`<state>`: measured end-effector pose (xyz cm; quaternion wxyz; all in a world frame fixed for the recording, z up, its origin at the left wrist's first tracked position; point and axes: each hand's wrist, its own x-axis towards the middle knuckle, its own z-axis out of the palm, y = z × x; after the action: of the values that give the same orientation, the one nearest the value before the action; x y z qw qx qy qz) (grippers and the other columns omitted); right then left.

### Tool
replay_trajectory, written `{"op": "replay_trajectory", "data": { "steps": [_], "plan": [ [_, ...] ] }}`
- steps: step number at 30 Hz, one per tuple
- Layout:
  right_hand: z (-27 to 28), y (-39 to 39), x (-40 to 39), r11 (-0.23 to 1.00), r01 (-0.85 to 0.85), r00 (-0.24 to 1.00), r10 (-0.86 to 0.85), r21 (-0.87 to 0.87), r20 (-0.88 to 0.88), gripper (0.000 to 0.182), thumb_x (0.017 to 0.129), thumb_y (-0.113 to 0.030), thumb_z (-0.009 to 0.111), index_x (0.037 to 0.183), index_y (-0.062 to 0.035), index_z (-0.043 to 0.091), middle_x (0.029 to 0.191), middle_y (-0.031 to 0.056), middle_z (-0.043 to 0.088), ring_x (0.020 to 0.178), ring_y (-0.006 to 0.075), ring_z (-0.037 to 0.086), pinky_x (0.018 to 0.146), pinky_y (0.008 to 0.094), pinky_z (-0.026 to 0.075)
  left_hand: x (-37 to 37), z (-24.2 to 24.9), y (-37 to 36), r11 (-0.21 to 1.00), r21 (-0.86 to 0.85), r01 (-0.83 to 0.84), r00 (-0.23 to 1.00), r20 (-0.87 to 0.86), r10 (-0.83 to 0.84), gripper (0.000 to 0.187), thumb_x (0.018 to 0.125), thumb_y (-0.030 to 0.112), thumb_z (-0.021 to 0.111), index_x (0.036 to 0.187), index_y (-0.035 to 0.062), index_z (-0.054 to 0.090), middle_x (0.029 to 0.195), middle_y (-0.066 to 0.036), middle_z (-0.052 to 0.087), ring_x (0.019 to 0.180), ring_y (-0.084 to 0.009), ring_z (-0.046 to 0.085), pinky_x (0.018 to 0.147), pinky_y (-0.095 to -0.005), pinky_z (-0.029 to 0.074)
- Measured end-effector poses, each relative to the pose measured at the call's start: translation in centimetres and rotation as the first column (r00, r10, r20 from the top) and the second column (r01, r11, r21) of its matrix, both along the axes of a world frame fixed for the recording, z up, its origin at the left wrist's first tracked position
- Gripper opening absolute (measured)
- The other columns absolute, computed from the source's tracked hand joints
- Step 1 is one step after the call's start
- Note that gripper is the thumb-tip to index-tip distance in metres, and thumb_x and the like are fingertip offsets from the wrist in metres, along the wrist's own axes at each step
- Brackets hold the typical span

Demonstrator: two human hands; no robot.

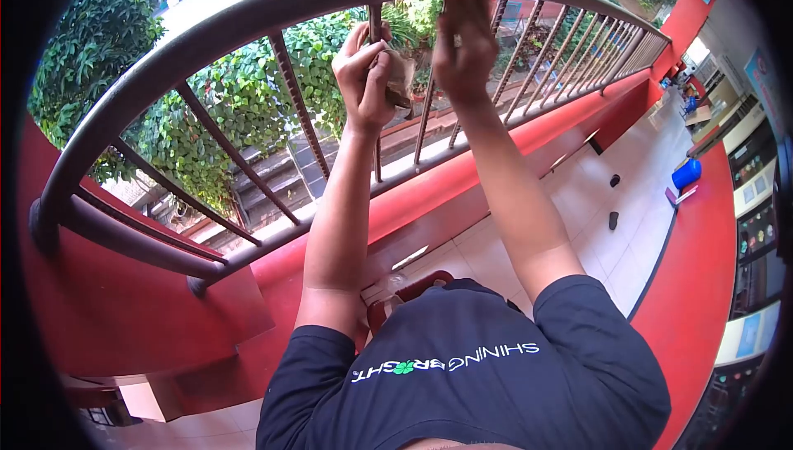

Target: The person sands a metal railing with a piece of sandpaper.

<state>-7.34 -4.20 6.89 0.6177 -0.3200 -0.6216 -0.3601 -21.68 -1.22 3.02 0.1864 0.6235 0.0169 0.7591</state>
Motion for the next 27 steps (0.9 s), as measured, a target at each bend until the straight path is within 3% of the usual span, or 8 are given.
{"op": "replay_trajectory", "data": {
  "steps": [2, 5, 10, 14, 18, 22, 25, 27],
  "plan": [
    [0.5, 0.2, -1.0, 0.999, -0.054, 0.977, 0.052, 0.004, 0.205, 0.04, 0.093, -0.006, 0.065, 0.132, -0.0103, 0.07, 0.138, 0.0161, 0.064, 0.137, 0.0371, 0.053, 0.12, 0.0436, 0.034, -0.3, -0.1, -0.5, 1.0, 0.001, 0.025, 0.999, -0.024, -0.025, 0.042, 0.089, 0.027, 0.057, 0.09, -0.0137, 0.066, 0.118, -0.03, 0.064, 0.105, -0.0361, 0.063, 0.099, -0.0415, 0.045],
    [1.5, -0.2, 0.1, 0.954, -0.214, 0.768, 0.033, -0.208, -0.639, 0.04, 0.094, -0.012, 0.06, 0.132, -0.018, 0.068, 0.131, 0.0106, 0.068, 0.126, 0.0294, 0.062, 0.111, 0.045, 0.046, -0.6, -1.1, 0.8, 0.992, -0.038, 0.124, 0.99, -0.066, -0.126, 0.043, 0.089, 0.028, 0.056, 0.093, -0.0135, 0.067, 0.124, -0.032, 0.062, 0.113, -0.0366, 0.061, 0.105, -0.0426, 0.042],
    [-0.5, 0.2, -3.1, 0.995, 0.092, 0.983, -0.096, 0.034, 0.157, 0.041, 0.094, -0.011, 0.059, 0.134, -0.0168, 0.067, 0.132, 0.0116, 0.067, 0.127, 0.0288, 0.061, 0.111, 0.0445, 0.046, -0.7, -2.1, 1.1, 0.893, 0.349, -0.285, 0.955, 0.027, 0.295, 0.044, 0.089, 0.024, 0.052, 0.1, -0.0163, 0.066, 0.119, -0.032, 0.063, 0.108, -0.0324, 0.063, 0.099, -0.0378, 0.045],
    [-0.5, 2.5, -1.1, 0.992, -0.086, 0.84, 0.125, 0.097, -0.529, 0.036, 0.104, -0.005, 0.051, 0.139, 0.0002, 0.06, 0.148, 0.0232, 0.053, 0.14, 0.0377, 0.048, 0.116, 0.0415, 0.04, -1.5, -1.7, 0.5, 0.881, -0.241, 0.408, 0.908, 0.003, -0.42, 0.055, 0.087, 0.026, 0.052, 0.12, -0.0169, 0.061, 0.119, -0.022, 0.063, 0.093, -0.0215, 0.063, 0.081, -0.0291, 0.049],
    [2.6, 1.2, -1.9, 0.812, 0.216, 0.789, -0.472, 0.542, 0.393, 0.039, 0.101, 0.002, 0.049, 0.137, -0.001, 0.062, 0.145, 0.0224, 0.056, 0.137, 0.0414, 0.05, 0.117, 0.0459, 0.04, -1.4, -2.2, 0.7, 0.768, -0.317, 0.556, 0.827, 0.126, -0.547, 0.063, 0.087, 0.025, 0.051, 0.13, -0.0208, 0.05, 0.123, -0.023, 0.059, 0.094, -0.0204, 0.06, 0.079, -0.0283, 0.047],
    [1.3, 1.2, -1.6, 1.0, -0.019, 0.84, 0.026, 0.018, -0.542, 0.04, 0.103, -0.002, 0.048, 0.141, -0.0025, 0.058, 0.146, 0.0212, 0.055, 0.137, 0.0383, 0.051, 0.109, 0.0442, 0.048, -1.3, -2.0, 1.1, 0.864, -0.215, 0.456, 0.887, 0.033, -0.46, 0.063, 0.087, 0.024, 0.052, 0.128, -0.023, 0.05, 0.127, -0.026, 0.056, 0.091, -0.0203, 0.056, 0.076, -0.0284, 0.045],
    [-0.2, 1.1, -2.5, 0.996, 0.088, 0.973, -0.084, -0.011, 0.213, 0.044, 0.102, -0.001, 0.048, 0.146, -0.0037, 0.054, 0.15, 0.0209, 0.052, 0.142, 0.0395, 0.045, 0.113, 0.0457, 0.044, -1.2, -1.6, 0.6, 0.738, -0.271, 0.617, 0.785, 0.151, -0.601, 0.06, 0.089, 0.024, 0.051, 0.126, -0.0227, 0.051, 0.127, -0.026, 0.055, 0.09, -0.0203, 0.055, 0.075, -0.0281, 0.044],
    [0.1, 1.6, -2.3, 0.992, 0.123, 0.991, -0.121, 0.026, -0.062, 0.048, 0.097, 0.003, 0.049, 0.144, -0.0036, 0.055, 0.148, 0.0211, 0.053, 0.142, 0.0404, 0.044, 0.115, 0.0476, 0.041, -1.3, -1.9, 0.5, 0.739, -0.297, 0.605, 0.794, 0.15, -0.589, 0.058, 0.09, 0.024, 0.051, 0.126, -0.0221, 0.051, 0.127, -0.026, 0.055, 0.09, -0.0206, 0.055, 0.075, -0.0284, 0.044]
  ]
}}
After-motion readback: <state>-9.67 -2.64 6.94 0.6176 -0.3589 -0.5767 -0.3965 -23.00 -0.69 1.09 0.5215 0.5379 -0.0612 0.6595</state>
